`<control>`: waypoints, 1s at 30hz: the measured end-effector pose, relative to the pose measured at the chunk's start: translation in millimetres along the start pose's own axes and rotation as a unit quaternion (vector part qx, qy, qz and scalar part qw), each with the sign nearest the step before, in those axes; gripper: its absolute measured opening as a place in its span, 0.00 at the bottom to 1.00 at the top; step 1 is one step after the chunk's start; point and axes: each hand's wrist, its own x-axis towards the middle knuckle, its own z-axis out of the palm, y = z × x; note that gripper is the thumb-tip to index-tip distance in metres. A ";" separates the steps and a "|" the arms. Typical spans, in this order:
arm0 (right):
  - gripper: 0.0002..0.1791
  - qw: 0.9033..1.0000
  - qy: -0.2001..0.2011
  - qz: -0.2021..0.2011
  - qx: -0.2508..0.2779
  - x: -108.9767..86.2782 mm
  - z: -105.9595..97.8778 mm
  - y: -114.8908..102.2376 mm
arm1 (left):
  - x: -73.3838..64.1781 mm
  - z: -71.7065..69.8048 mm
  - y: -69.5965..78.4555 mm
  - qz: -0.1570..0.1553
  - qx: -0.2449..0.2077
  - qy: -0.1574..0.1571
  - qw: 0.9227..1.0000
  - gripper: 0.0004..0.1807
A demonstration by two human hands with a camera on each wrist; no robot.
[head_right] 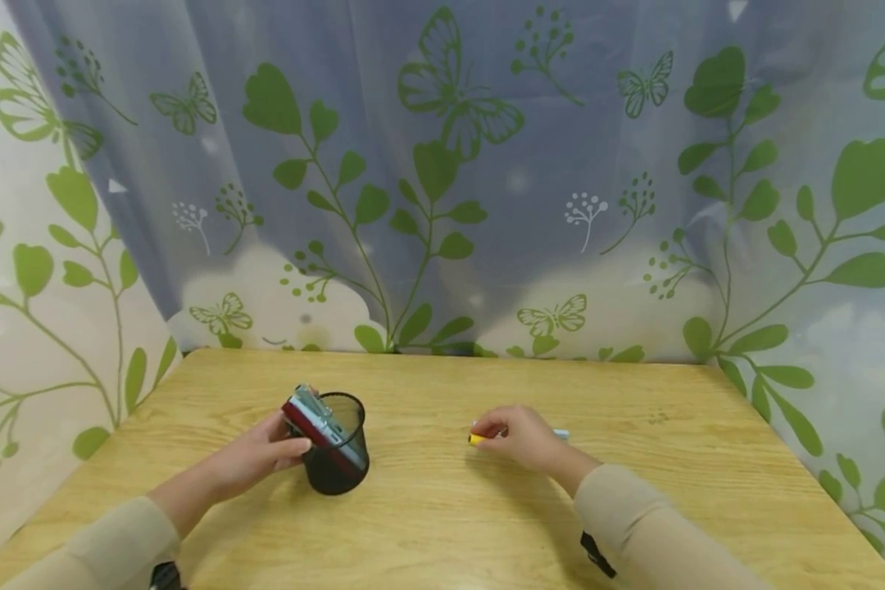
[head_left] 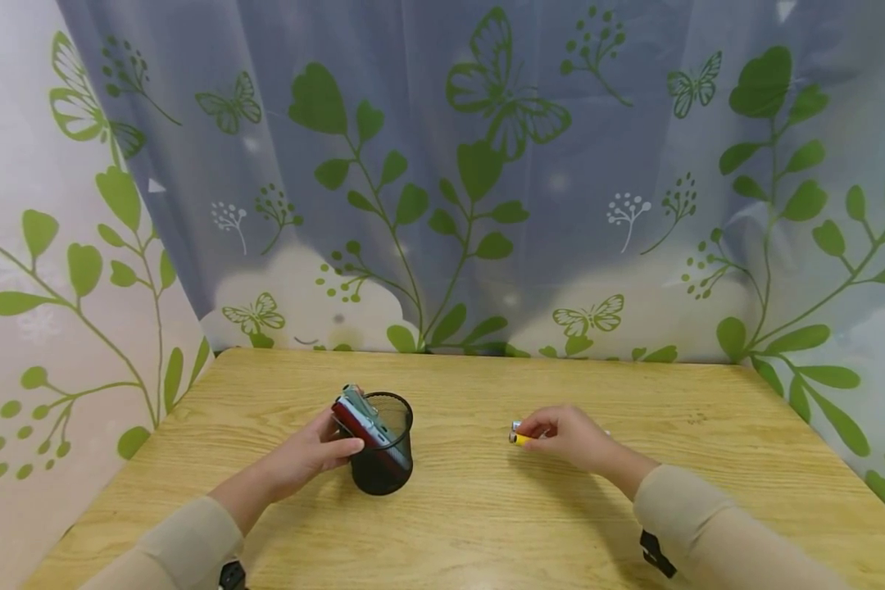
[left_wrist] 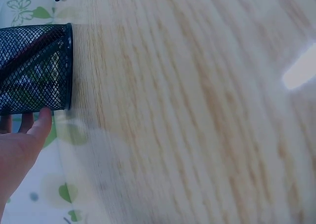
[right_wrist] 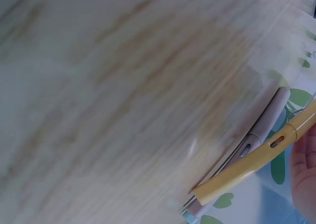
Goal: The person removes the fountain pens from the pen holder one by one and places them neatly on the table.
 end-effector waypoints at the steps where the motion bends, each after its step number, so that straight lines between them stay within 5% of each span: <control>1: 0.11 1.000 0.000 0.003 -0.001 0.0 0.6 0.5 | 0.1 -0.3 -0.4 0.000 0.000 -0.001 1.000 0.44; 12: 0.10 0.999 0.001 -0.001 -0.032 2.2 4.6 1.6 | 0.6 -1.5 -1.3 -0.004 -0.001 0.000 1.000 0.44; 30: 0.08 0.986 -0.010 -0.055 -0.156 10.1 14.2 1.9 | 1.3 -1.7 -1.0 -0.004 -0.006 0.000 1.000 0.44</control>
